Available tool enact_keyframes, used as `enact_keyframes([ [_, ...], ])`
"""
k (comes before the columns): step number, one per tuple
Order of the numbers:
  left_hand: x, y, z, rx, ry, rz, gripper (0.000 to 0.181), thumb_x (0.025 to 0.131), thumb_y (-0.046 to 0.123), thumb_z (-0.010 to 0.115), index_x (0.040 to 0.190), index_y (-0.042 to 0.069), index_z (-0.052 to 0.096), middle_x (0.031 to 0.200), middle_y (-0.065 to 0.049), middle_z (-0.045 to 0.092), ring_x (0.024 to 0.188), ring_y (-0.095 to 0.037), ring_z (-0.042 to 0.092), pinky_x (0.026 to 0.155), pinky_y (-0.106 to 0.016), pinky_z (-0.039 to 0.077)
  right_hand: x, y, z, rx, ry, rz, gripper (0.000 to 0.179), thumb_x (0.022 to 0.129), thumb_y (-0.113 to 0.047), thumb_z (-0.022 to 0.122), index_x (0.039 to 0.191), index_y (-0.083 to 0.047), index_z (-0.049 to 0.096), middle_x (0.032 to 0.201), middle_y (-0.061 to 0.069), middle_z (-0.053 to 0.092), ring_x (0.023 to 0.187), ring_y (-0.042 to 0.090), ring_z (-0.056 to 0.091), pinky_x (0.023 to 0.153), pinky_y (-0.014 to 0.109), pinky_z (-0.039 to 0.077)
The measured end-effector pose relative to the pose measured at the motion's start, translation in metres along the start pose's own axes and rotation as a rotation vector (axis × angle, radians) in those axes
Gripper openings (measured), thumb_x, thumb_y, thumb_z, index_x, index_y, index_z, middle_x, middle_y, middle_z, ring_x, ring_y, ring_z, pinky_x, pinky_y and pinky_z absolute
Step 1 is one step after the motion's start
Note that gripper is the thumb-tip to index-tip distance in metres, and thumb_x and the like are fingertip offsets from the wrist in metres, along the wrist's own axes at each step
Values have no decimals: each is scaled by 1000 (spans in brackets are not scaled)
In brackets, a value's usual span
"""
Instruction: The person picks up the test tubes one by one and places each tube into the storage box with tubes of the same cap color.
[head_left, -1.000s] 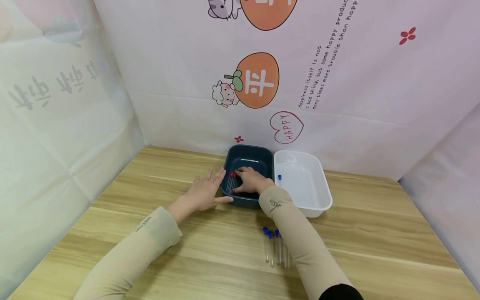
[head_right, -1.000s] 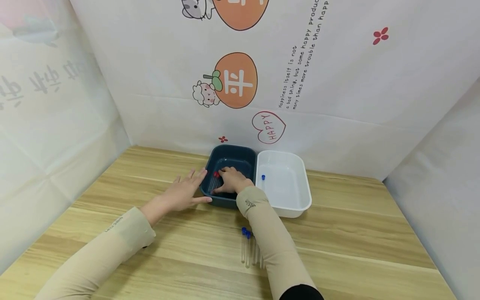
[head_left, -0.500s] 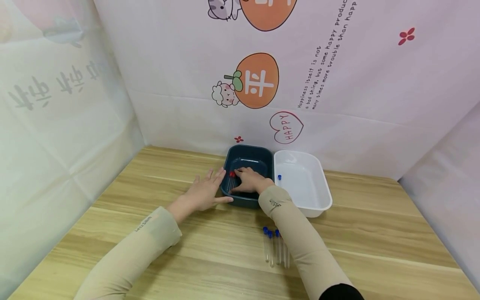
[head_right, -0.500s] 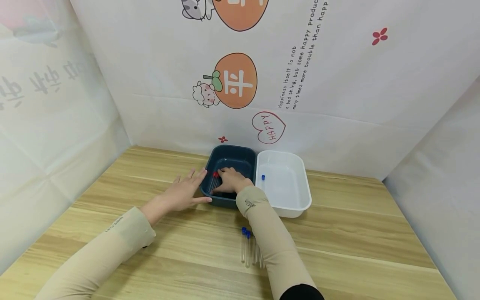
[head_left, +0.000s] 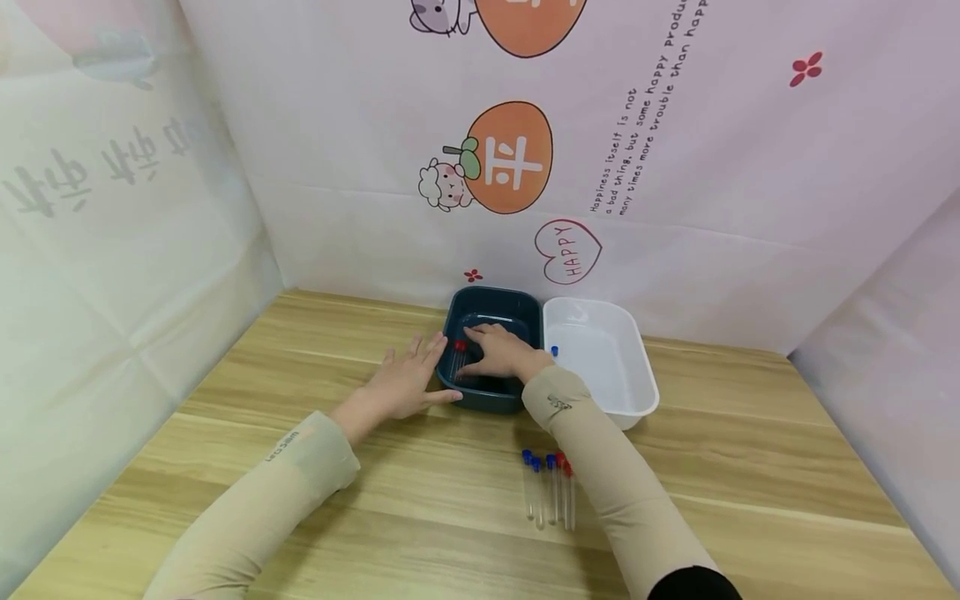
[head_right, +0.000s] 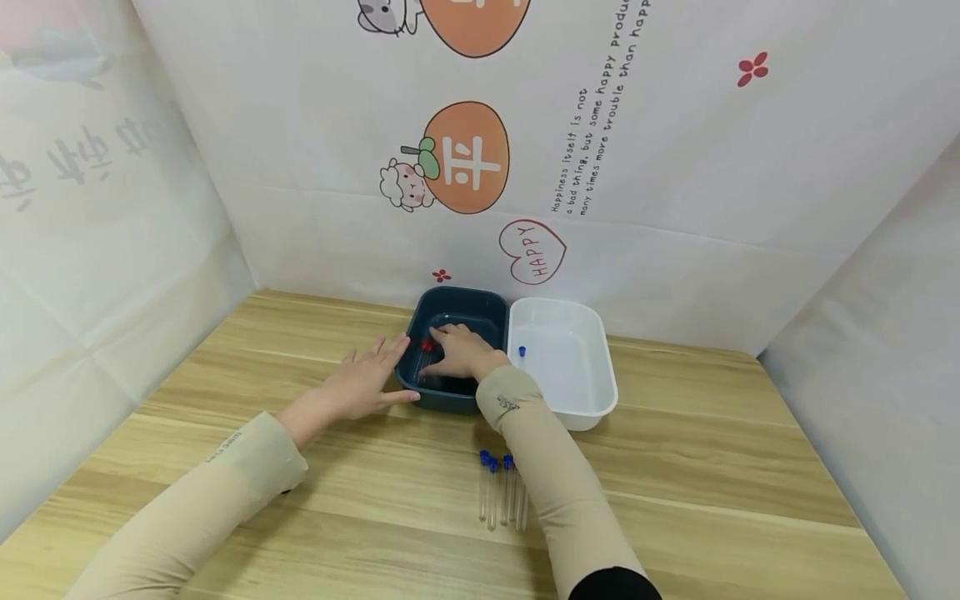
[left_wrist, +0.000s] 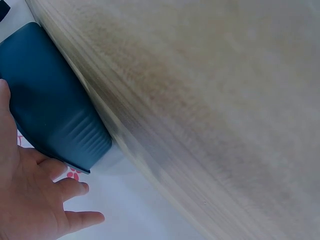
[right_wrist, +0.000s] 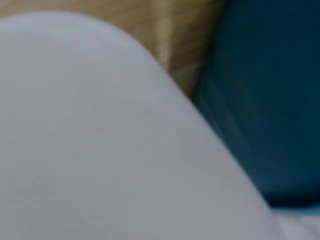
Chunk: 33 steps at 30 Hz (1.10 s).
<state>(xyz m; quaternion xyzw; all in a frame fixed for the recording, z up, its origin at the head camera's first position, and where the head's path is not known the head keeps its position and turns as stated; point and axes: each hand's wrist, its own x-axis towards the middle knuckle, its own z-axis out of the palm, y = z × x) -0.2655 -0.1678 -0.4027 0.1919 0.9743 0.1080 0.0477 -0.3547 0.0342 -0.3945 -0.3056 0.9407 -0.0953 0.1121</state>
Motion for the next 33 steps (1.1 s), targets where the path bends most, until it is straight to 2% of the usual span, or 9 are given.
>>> enact_keyframes([
  [15,-2,5,-3,-1,-4,1,100,98,68,52,165,5,12,170,-12,11,155,-41,10,115,-72,16,-22,3,-16,35,53,-62,75,99,-48,66,159,-9,40,161,20,36,150,37,29,121,53,24],
  [20,-1,4,-3,-1,-5,-9,101,98,68,52,165,5,11,171,-12,10,155,-40,10,115,-72,15,-30,-3,-20,59,71,-80,71,101,-45,65,158,-9,41,160,19,39,150,37,30,121,53,25],
  [25,-2,5,-4,5,-2,-12,101,97,68,52,165,5,11,171,-12,11,155,-40,9,115,-72,16,-40,-10,-26,58,95,-132,69,101,-42,66,156,-7,43,158,20,41,149,37,31,122,52,22],
  [33,-2,5,-2,21,-6,-16,101,97,69,52,165,6,10,171,-12,11,155,-40,10,115,-72,16,-54,-19,-35,12,161,-158,67,101,-42,67,155,-10,46,157,19,43,147,37,37,118,53,30],
])
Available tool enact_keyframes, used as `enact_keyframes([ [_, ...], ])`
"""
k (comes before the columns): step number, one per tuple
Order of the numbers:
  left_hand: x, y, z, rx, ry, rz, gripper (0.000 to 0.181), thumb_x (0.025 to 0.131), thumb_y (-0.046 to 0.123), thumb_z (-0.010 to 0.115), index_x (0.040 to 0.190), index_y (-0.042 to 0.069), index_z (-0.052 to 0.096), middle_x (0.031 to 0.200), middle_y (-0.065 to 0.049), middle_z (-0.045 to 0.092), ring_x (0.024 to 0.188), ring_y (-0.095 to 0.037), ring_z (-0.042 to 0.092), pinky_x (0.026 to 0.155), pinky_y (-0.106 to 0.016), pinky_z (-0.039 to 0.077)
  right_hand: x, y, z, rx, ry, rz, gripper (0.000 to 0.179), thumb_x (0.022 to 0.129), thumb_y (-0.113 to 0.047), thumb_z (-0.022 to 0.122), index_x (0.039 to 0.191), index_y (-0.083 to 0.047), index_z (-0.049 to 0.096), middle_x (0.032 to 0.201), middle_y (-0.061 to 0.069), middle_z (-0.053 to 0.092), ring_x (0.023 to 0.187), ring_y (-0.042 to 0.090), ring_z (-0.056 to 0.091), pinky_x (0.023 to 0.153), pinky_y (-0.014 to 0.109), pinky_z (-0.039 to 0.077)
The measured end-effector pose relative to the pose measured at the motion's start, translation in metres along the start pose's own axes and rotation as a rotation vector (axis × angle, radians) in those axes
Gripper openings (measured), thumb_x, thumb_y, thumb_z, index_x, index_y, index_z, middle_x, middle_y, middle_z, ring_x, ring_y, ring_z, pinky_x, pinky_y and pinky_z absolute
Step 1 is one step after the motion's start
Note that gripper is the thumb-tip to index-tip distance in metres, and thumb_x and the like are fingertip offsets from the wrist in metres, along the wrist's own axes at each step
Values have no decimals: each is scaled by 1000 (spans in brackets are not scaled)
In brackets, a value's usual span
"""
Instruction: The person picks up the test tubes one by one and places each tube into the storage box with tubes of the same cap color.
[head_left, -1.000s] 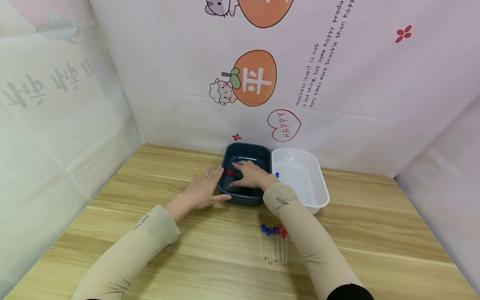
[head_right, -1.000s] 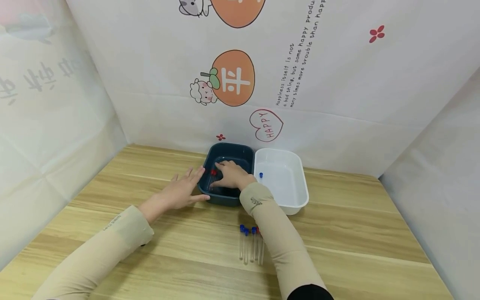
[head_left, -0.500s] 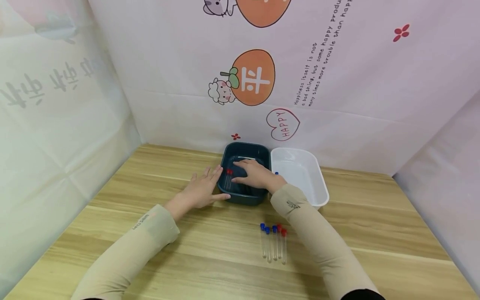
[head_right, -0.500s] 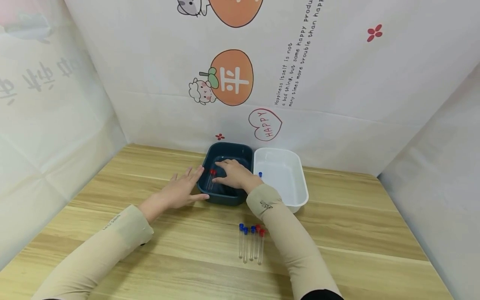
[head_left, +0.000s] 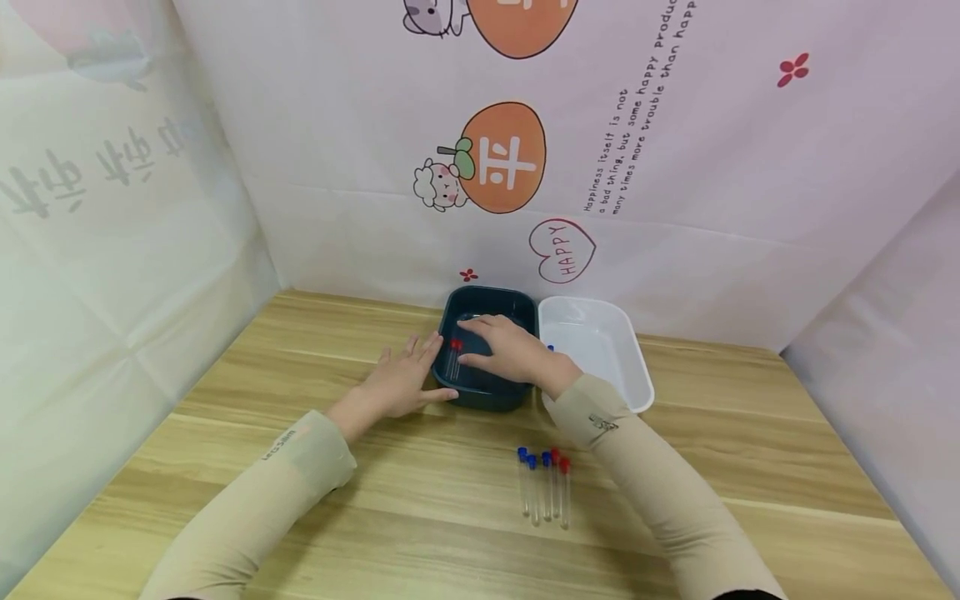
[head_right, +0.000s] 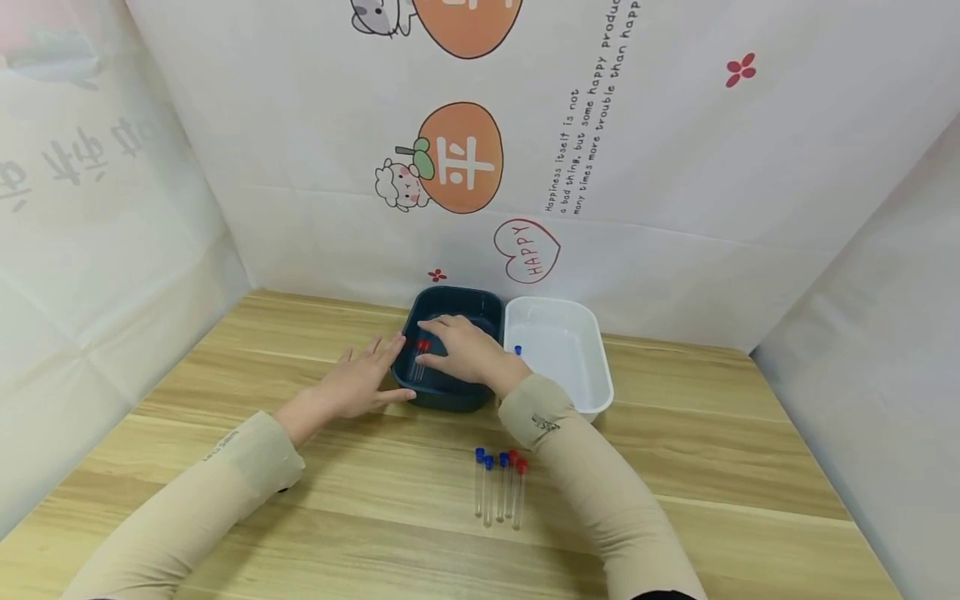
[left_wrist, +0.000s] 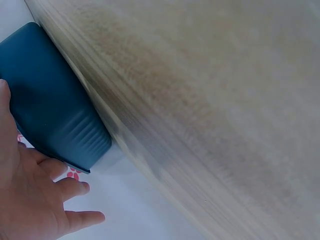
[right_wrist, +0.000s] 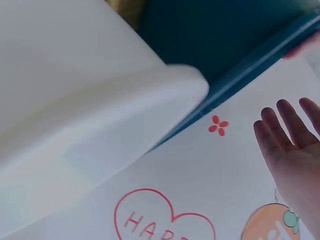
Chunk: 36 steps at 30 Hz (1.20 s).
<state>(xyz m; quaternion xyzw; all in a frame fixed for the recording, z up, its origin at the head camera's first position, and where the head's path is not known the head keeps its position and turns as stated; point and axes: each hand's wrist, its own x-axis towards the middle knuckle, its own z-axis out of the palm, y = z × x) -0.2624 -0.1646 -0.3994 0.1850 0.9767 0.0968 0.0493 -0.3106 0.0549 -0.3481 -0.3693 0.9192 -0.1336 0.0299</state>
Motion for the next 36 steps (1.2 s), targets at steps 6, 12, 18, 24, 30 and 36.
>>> enact_keyframes([
  [6,2,-2,2,-1,8,3,101,97,68,51,165,5,11,171,-13,11,155,-41,10,115,-72,16,-14,-9,-9,-5,55,-23,63,101,-40,67,154,-11,48,156,19,45,145,36,39,117,52,32],
  [12,3,-2,3,-11,12,6,101,97,69,52,165,6,12,171,-11,10,155,-40,9,115,-73,15,-32,-12,-13,-1,115,-81,60,101,-37,67,152,-9,51,153,17,49,142,34,44,116,50,36],
  [18,2,-2,1,-18,13,4,102,97,68,52,165,5,11,171,-12,10,155,-40,9,115,-72,15,-50,-12,-14,-1,121,-100,58,101,-38,67,150,-9,54,150,15,53,140,32,46,114,50,39],
  [24,3,-1,2,-13,8,-5,102,97,69,52,165,6,10,171,-11,9,155,-39,9,116,-71,15,-68,-9,-15,15,120,-122,57,101,-39,66,149,-9,55,149,13,53,139,30,47,113,49,40],
  [30,2,0,3,-18,2,-9,102,97,69,52,165,6,10,171,-11,9,155,-39,8,116,-71,14,-89,-7,-17,20,182,-150,55,100,-35,70,146,-8,57,146,14,56,135,31,51,111,49,42],
  [36,0,-1,2,-32,17,3,101,97,67,53,165,5,11,171,-13,11,155,-40,9,115,-72,15,-111,-1,-20,28,196,-125,55,97,-32,73,146,-9,58,144,12,58,131,29,53,108,49,46],
])
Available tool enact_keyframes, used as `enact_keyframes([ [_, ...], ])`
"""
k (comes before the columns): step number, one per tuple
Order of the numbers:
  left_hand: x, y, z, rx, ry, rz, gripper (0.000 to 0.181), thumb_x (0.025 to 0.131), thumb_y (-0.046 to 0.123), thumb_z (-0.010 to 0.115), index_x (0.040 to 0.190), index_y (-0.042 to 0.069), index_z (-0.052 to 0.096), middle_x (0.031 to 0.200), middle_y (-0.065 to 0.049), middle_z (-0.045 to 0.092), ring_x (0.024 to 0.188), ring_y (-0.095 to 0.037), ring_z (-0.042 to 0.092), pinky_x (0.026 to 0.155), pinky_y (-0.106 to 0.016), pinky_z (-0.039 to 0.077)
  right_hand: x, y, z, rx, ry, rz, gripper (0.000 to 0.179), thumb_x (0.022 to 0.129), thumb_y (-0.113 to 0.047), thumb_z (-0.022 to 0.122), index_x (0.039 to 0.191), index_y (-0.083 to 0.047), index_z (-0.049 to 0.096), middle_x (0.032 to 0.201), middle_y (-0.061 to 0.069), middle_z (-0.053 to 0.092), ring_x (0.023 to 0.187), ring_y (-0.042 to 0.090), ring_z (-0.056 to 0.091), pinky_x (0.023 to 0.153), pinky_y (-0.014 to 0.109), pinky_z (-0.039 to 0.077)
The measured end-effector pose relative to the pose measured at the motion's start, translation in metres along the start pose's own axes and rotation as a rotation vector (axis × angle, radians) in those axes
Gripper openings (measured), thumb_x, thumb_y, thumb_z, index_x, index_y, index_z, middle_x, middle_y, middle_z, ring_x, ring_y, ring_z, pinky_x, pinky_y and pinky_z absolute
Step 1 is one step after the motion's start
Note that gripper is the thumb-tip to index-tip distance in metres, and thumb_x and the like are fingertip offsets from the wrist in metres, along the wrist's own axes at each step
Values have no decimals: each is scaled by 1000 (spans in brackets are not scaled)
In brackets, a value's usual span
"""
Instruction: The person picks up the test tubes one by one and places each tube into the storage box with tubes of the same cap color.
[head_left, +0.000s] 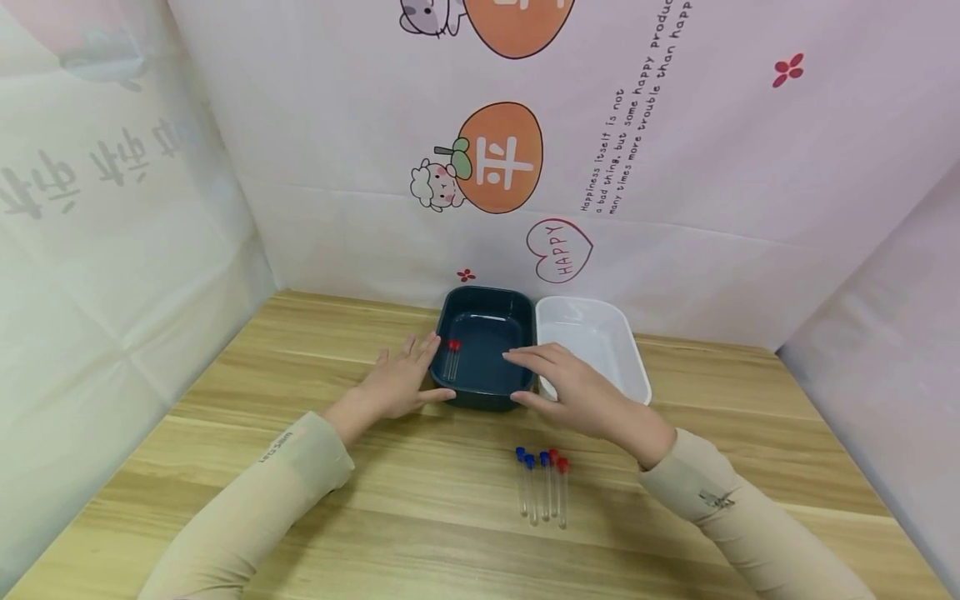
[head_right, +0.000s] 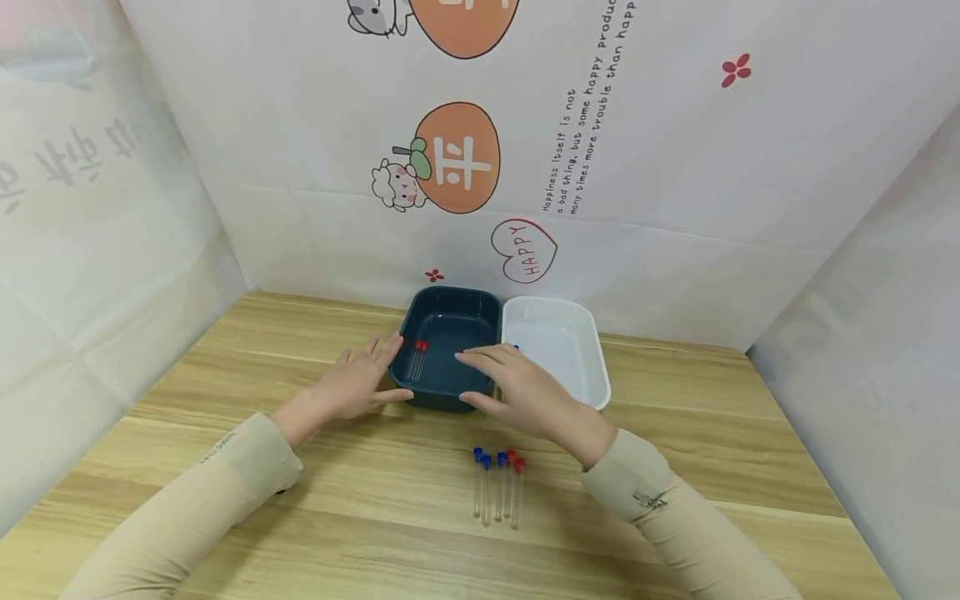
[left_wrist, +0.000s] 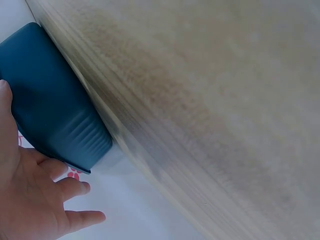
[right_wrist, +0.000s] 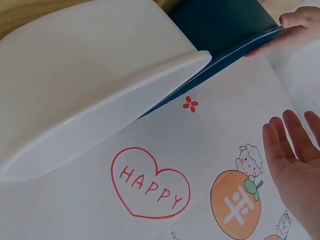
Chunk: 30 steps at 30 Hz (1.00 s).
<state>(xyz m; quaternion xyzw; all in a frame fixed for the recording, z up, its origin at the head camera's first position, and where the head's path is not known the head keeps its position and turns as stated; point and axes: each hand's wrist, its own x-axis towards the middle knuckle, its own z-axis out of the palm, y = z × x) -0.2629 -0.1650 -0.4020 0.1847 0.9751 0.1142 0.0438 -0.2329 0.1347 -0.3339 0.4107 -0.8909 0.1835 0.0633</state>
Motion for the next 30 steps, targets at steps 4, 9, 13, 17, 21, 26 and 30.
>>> enact_keyframes([
  [4,0,-1,1,-6,-1,-3,102,97,68,53,165,6,10,171,-11,9,155,-39,8,116,-71,13,-16,4,-2,8,4,-4,56,96,-30,75,144,-8,59,143,12,59,130,28,54,107,47,47],
  [9,-1,-1,2,-16,-5,-10,102,97,68,53,165,7,9,171,-10,8,155,-38,7,116,-72,12,-36,8,-3,6,2,-7,57,95,-29,77,144,-6,59,141,11,59,130,28,54,107,48,46],
  [13,-1,-1,1,-25,-4,-8,103,97,68,53,165,6,9,171,-12,9,155,-39,7,116,-72,12,-51,11,-4,9,15,3,59,93,-28,78,144,-6,59,140,10,60,129,28,54,106,49,46],
  [17,-1,0,0,-26,0,-5,103,97,68,53,165,6,9,171,-13,10,155,-39,7,116,-72,12,-64,13,-2,-1,7,35,60,92,-29,79,145,-8,58,140,10,59,128,29,54,104,51,47],
  [21,-1,0,-1,-25,-2,-4,102,97,67,54,165,6,8,171,-12,9,155,-38,6,116,-72,12,-75,13,0,-12,-14,69,60,92,-30,79,144,-9,59,139,9,59,127,29,55,102,52,50],
  [26,0,1,0,-22,-4,-6,102,97,68,53,165,6,9,171,-11,9,155,-39,7,116,-71,12,-86,13,6,-23,10,48,59,90,-31,82,140,-7,62,135,8,62,124,28,58,100,51,51],
  [30,-1,2,0,-22,-9,-11,103,96,68,54,165,6,10,171,-10,9,155,-39,8,116,-71,12,-95,12,11,-13,0,71,60,89,-33,82,140,-7,62,138,7,61,126,27,57,101,50,51],
])
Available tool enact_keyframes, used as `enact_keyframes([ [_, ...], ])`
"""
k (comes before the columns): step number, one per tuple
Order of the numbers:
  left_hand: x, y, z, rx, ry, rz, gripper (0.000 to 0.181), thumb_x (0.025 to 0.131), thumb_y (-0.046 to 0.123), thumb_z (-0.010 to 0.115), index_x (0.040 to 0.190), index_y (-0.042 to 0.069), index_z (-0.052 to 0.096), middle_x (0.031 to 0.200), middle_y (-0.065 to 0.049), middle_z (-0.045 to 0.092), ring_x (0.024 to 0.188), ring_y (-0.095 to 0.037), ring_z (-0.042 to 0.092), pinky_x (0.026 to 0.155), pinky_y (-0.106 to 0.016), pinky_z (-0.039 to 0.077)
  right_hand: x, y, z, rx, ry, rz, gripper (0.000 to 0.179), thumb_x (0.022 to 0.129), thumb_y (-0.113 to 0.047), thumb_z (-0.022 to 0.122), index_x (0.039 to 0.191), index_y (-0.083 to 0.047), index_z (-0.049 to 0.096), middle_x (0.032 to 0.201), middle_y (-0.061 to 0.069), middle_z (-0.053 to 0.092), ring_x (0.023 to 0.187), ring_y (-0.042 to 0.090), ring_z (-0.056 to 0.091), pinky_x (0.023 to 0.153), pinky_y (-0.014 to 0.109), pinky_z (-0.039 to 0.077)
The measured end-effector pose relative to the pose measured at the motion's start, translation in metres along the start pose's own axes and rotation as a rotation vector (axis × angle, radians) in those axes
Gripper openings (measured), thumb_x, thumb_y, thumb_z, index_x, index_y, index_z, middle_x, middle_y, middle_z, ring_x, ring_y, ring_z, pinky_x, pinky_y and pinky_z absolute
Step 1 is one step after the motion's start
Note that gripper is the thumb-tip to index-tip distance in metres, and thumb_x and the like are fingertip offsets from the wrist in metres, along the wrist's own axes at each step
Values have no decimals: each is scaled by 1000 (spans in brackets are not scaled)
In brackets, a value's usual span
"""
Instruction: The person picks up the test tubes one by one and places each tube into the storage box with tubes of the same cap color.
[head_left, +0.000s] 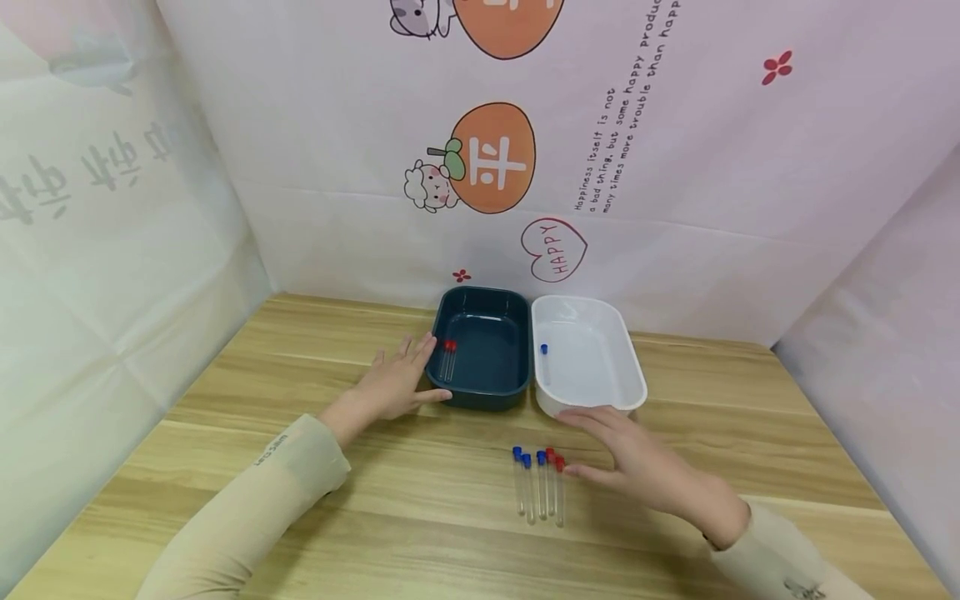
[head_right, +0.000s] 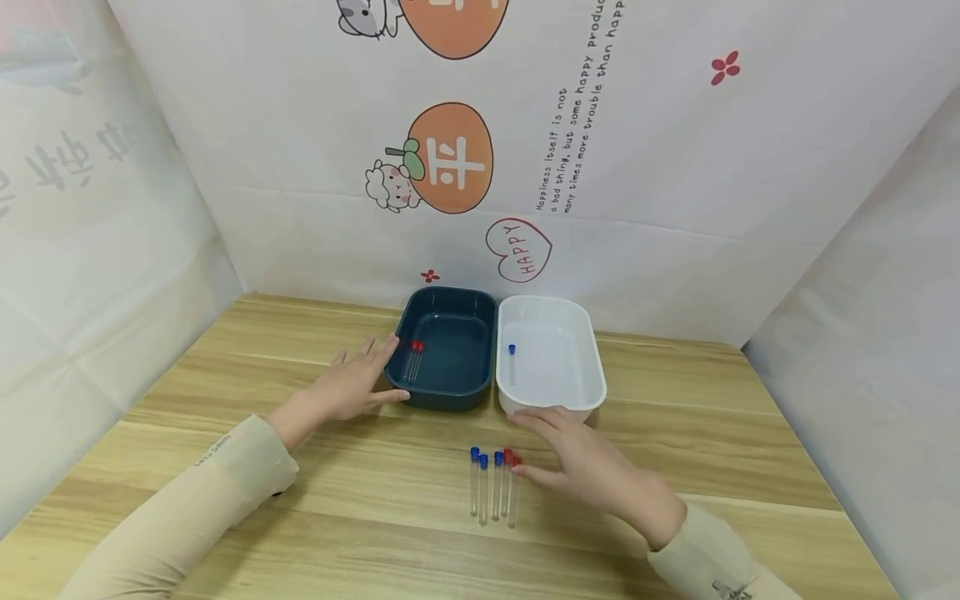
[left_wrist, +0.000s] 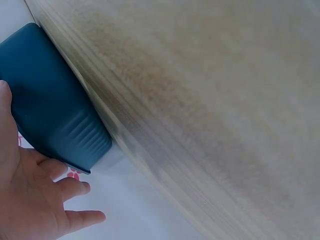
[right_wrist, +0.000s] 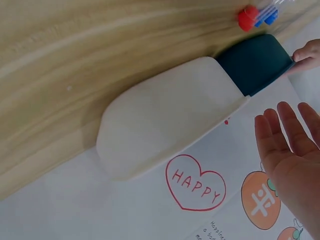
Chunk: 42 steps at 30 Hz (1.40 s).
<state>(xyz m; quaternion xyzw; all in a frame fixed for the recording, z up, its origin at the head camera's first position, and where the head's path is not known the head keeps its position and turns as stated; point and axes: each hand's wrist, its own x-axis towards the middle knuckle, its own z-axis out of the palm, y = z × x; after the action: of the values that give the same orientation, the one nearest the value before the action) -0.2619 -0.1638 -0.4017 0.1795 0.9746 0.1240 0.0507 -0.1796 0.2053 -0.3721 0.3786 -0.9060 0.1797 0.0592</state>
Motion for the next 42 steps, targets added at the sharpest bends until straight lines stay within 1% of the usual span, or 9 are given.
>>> enact_keyframes([
  [6,0,-1,0,-2,5,-3,102,96,68,54,165,6,11,171,-10,9,155,-40,9,116,-71,13,-11,3,14,-6,17,4,65,87,-34,84,140,-5,60,137,11,60,125,30,58,98,51,52],
  [11,0,0,0,-4,0,-7,103,96,69,53,165,7,10,171,-10,8,155,-39,8,116,-71,12,-15,4,22,8,-10,49,74,84,-40,85,141,-1,58,142,16,57,128,37,55,101,55,49],
  [14,0,0,1,-10,-3,-9,103,96,69,53,166,8,9,171,-9,8,155,-38,6,117,-71,11,-17,5,27,-2,-24,53,78,83,-44,86,141,1,58,143,18,55,130,39,53,103,56,47],
  [17,1,0,2,-11,-1,-8,103,96,70,53,166,8,9,171,-9,7,156,-37,6,117,-70,11,-19,5,31,-7,-53,72,84,82,-49,85,143,2,56,146,19,53,132,40,51,105,58,44],
  [23,1,-1,3,-14,4,-5,103,95,70,53,166,8,9,171,-9,8,156,-38,7,117,-71,11,-21,6,36,14,-149,145,95,81,-60,80,146,2,52,150,21,49,137,43,46,109,61,39],
  [27,1,-1,3,-11,2,-2,103,96,70,53,166,8,9,171,-9,8,155,-38,7,117,-71,11,-21,8,39,14,-185,154,100,80,-69,76,146,2,53,151,20,48,138,43,44,108,63,39],
  [32,1,0,1,-5,-4,-5,103,96,69,53,166,8,8,171,-9,7,155,-38,7,117,-70,11,-21,10,42,11,-222,178,104,78,-73,74,147,1,53,153,20,46,140,43,42,110,62,37],
  [38,0,0,1,-7,-7,-8,103,96,69,53,166,8,8,171,-9,7,155,-38,6,117,-70,11,-21,8,42,-4,-220,148,107,76,-77,72,143,4,54,150,22,48,137,46,44,107,64,39],
  [42,0,0,0,-5,-10,-7,103,96,70,53,166,8,8,171,-9,8,155,-38,6,117,-70,10,-20,6,43,-11,-225,140,107,76,-77,72,144,4,54,150,22,48,138,45,44,107,63,40],
])
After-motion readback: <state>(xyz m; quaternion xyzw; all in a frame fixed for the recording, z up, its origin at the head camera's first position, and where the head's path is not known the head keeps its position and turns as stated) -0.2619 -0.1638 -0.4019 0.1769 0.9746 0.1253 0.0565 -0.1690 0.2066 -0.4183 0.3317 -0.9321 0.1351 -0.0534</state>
